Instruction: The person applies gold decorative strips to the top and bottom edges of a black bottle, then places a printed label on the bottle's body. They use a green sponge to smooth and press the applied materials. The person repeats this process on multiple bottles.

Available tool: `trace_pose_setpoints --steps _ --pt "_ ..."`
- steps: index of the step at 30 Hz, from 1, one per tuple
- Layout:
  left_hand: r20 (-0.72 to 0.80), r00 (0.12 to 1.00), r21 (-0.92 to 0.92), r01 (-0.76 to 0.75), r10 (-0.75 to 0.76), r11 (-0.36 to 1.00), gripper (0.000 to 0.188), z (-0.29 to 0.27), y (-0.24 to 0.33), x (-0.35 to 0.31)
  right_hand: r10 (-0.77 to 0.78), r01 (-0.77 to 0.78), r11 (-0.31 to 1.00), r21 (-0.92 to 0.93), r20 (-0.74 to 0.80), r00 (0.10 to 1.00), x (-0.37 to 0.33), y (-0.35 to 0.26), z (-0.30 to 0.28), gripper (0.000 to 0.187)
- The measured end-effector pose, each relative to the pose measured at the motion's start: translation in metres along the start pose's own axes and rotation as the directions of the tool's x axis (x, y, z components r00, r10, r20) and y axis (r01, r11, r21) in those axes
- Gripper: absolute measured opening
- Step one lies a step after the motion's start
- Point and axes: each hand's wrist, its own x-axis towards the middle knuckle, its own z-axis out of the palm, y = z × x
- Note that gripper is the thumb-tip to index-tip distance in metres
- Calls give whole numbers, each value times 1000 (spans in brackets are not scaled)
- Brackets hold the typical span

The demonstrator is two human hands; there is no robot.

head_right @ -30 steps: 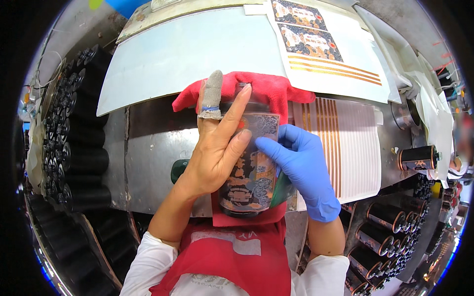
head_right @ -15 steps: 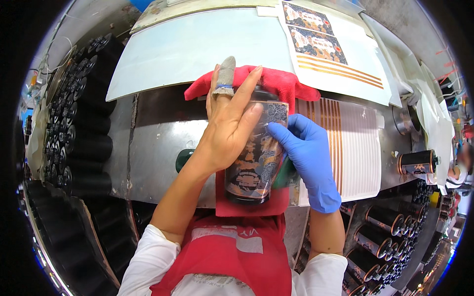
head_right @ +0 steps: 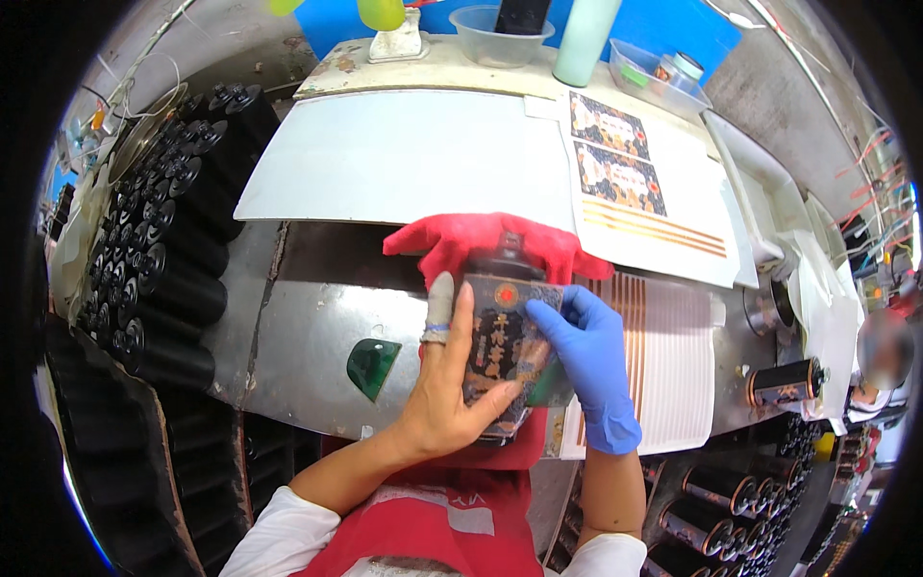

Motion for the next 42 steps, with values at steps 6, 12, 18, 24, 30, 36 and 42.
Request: trace_pose_setpoints --steps 6,12,18,24,30,36,42 --pt "-127 989 -233 38 -69 972 80 -6 -13 12 35 -38 998 -49 -44 998 4 -8 3 15" --pt "-171 985 146 32 -7 989 74 -2 -27 70 100 -100 995 -15 -20 995 8 -10 0 14" --pt "-164 986 130 41 -20 991 76 -5 -42 81 83 -82 997 16 -37 996 11 -5 2 13" --pt "-152 988 92 -22 36 996 75 -8 -37 75 80 -80 997 9 -61 995 11 -4 3 13" --pt "-158 987 32 29 -24 999 69 -6 -45 83 44 -44 999 6 -71 997 16 0 3 12" --pt "-157 986 32 -60 64 998 57 -7 -50 73 65 -59 996 66 -93 993 21 12 -1 11" --pt "-163 983 -106 -104 86 989 53 -9 -56 69 88 -75 986 151 -80 993 3 4 2 14"
